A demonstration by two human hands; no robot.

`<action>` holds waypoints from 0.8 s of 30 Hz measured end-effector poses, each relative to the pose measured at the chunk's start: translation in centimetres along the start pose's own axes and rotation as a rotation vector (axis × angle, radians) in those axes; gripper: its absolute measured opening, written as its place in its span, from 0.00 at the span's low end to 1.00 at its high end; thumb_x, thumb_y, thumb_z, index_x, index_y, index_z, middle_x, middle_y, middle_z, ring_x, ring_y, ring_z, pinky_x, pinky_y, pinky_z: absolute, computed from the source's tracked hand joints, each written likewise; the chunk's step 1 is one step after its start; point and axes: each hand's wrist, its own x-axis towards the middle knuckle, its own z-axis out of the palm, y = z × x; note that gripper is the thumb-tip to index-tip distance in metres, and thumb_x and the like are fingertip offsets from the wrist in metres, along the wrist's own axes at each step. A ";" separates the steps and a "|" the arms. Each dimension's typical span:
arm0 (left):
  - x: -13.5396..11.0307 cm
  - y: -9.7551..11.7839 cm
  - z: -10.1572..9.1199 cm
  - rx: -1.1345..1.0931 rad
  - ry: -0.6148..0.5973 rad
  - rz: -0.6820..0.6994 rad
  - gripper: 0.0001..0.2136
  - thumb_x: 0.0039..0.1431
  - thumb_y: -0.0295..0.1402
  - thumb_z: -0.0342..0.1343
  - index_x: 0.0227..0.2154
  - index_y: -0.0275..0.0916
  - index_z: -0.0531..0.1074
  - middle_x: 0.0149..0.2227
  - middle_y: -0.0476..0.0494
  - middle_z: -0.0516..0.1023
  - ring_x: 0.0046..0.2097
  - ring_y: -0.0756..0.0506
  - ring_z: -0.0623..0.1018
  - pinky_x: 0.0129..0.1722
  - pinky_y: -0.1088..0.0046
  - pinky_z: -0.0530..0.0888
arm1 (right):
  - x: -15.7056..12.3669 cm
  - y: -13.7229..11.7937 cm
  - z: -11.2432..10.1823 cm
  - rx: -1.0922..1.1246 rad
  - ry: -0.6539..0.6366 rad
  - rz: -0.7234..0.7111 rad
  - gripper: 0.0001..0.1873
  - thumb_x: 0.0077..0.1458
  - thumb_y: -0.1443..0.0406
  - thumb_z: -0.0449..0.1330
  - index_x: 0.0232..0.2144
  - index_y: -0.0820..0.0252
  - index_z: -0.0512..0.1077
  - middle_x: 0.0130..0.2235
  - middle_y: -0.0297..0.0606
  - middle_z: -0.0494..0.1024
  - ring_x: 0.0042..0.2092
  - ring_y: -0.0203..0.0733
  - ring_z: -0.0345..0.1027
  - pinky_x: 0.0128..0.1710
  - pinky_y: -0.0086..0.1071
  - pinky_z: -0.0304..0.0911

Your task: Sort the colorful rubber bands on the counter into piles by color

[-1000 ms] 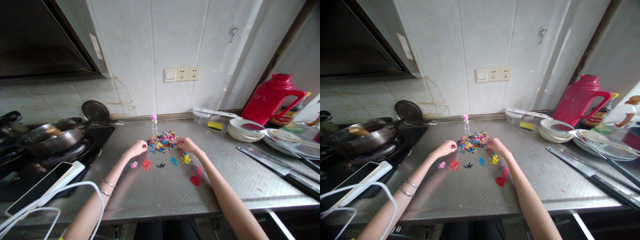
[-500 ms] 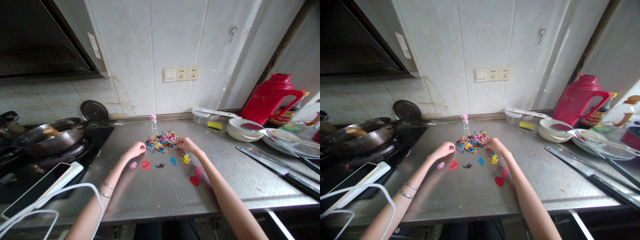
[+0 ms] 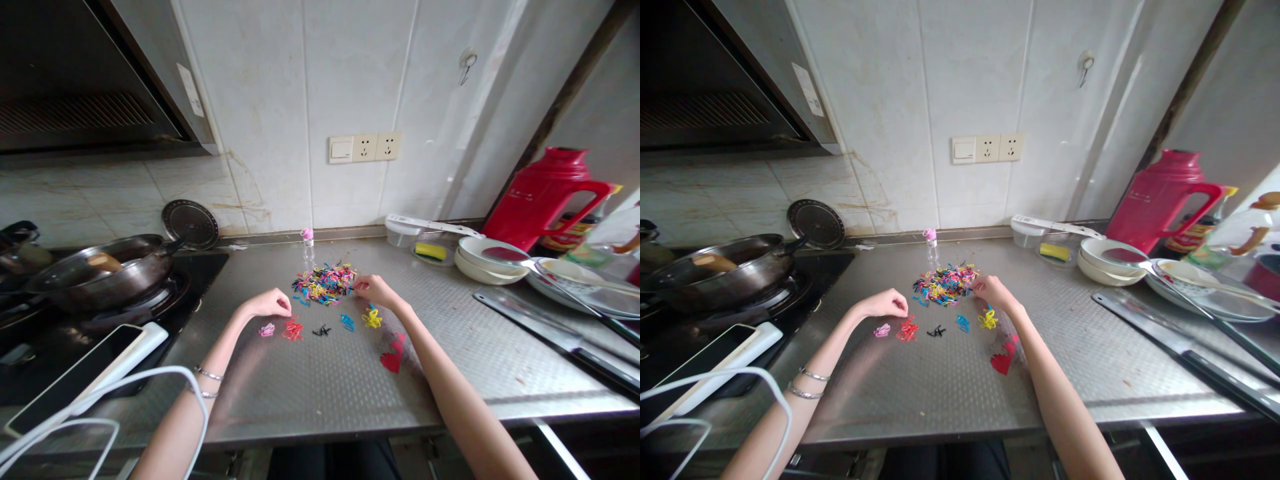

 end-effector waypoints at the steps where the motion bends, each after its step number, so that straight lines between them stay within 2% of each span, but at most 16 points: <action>1: -0.1 0.1 0.1 -0.004 -0.041 -0.009 0.10 0.43 0.36 0.55 0.25 0.33 0.75 0.23 0.48 0.74 0.24 0.52 0.68 0.24 0.80 0.61 | 0.0 0.0 0.0 -0.003 0.005 -0.001 0.09 0.43 0.69 0.55 0.29 0.62 0.74 0.25 0.33 0.74 0.28 0.34 0.66 0.28 0.23 0.59; 4: -0.2 0.2 0.2 -0.016 -0.046 0.004 0.10 0.43 0.35 0.55 0.26 0.33 0.75 0.24 0.47 0.75 0.25 0.52 0.69 0.25 0.79 0.62 | 0.0 -0.1 -0.1 -0.007 0.017 -0.005 0.10 0.43 0.69 0.55 0.29 0.62 0.74 0.26 0.34 0.75 0.28 0.34 0.66 0.29 0.24 0.59; 8: 0.5 0.6 0.2 -0.056 0.146 0.037 0.12 0.46 0.37 0.53 0.26 0.33 0.76 0.27 0.45 0.76 0.29 0.50 0.71 0.31 0.77 0.65 | -0.1 -0.4 -0.2 0.018 0.027 0.001 0.10 0.43 0.69 0.55 0.29 0.62 0.75 0.26 0.35 0.76 0.28 0.35 0.67 0.29 0.24 0.60; 12: 2.3 1.8 0.7 -0.133 0.308 0.075 0.13 0.47 0.38 0.54 0.27 0.32 0.76 0.28 0.43 0.77 0.31 0.48 0.72 0.33 0.75 0.67 | 0.2 -0.4 -0.2 0.077 0.038 -0.012 0.10 0.43 0.67 0.56 0.30 0.62 0.75 0.27 0.35 0.76 0.30 0.36 0.67 0.31 0.25 0.61; 19: 6.5 5.5 4.1 -0.214 0.334 0.172 0.15 0.47 0.41 0.55 0.30 0.31 0.76 0.30 0.41 0.78 0.30 0.48 0.73 0.30 0.75 0.67 | 0.1 -1.8 -0.4 0.192 0.034 -0.051 0.10 0.45 0.64 0.56 0.30 0.63 0.74 0.29 0.36 0.77 0.31 0.36 0.68 0.31 0.25 0.61; 24: 8.7 6.5 6.2 -0.244 0.381 0.160 0.16 0.47 0.42 0.55 0.28 0.31 0.76 0.28 0.41 0.78 0.30 0.47 0.74 0.30 0.74 0.67 | 0.0 -2.7 -0.4 0.231 0.009 -0.042 0.10 0.44 0.65 0.56 0.30 0.64 0.74 0.27 0.36 0.76 0.29 0.36 0.68 0.30 0.26 0.61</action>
